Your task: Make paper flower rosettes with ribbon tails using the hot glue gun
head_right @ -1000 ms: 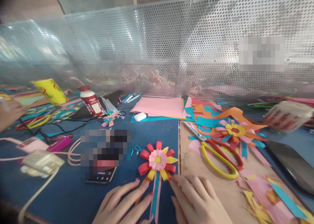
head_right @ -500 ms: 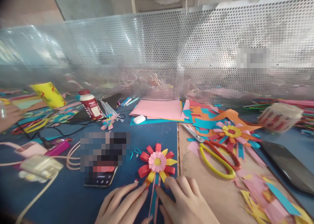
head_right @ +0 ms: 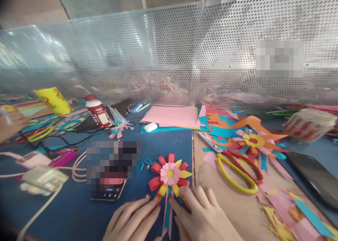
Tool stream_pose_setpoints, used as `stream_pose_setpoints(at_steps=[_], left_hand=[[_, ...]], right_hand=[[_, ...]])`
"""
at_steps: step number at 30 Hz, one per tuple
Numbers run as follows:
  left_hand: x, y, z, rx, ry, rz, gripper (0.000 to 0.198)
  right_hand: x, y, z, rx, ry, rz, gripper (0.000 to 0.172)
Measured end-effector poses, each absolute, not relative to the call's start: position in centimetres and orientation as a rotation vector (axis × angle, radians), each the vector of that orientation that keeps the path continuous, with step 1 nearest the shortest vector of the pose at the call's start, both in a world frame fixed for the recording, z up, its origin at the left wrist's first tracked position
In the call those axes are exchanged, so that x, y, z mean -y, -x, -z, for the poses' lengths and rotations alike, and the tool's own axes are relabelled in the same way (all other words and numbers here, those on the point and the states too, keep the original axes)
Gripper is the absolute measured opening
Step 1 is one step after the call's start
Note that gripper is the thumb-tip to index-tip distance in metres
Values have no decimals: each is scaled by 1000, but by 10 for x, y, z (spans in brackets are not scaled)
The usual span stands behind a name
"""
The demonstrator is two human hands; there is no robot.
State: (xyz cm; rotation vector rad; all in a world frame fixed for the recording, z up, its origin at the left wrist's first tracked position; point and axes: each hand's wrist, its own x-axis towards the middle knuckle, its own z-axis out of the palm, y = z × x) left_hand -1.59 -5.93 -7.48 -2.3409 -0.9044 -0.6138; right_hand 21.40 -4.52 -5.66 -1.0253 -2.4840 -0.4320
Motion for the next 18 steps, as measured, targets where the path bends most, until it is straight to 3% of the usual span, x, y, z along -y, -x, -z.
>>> stream_pose_setpoints(at_steps=[10,18], left_hand=[[66,7,63,957,2462,656,34],[63,-2,51,878,2477,747,23]], right_hand=[[50,-218,43,2339,1003,50,34],[59,-211,62,2249,912,30,18]])
